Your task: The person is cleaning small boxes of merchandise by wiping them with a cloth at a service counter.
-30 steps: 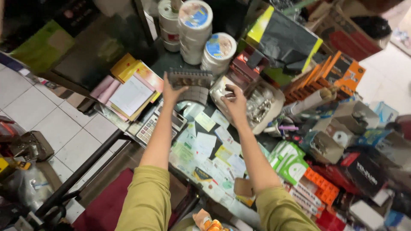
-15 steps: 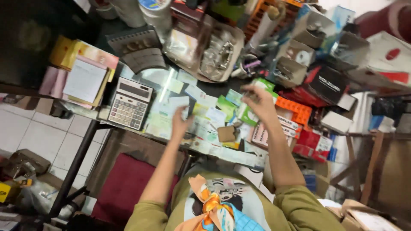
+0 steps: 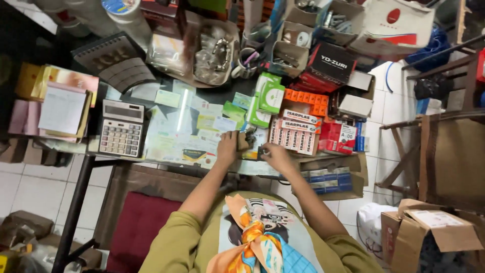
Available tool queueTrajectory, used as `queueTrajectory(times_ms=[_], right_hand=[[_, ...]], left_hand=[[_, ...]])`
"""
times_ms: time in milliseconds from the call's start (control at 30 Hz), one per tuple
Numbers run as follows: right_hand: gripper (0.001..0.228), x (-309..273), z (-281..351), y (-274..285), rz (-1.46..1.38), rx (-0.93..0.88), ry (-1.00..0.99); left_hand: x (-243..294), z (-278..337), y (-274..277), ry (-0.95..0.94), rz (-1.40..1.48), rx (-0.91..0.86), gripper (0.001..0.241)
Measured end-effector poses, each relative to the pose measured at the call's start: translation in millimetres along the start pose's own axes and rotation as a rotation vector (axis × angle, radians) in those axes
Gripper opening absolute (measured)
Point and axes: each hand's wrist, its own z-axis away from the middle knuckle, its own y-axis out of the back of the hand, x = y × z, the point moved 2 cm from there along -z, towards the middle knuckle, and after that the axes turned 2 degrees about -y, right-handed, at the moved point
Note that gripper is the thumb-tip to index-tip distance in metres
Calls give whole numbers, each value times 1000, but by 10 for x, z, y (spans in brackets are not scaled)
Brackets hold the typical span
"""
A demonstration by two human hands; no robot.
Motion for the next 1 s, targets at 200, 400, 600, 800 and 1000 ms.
queueTrajectory(times_ms=[200, 400, 600, 800, 1000], right_hand=[[31, 397, -343, -814, 170, -28, 17], [31, 101, -135, -635, 286, -47, 53], [28, 54, -256, -737, 352, 49, 250], [19, -104, -378, -837, 407, 152, 428], [20, -38, -453, -812, 304, 239, 322]], left_hand=[[200, 201, 388, -12, -115, 89, 79], [491, 264, 785, -6, -28, 38, 85], [488, 400, 973, -4, 236, 153, 77], [81, 376, 812, 117, 676, 237, 77], [-271, 390, 578, 139, 539, 331, 74]])
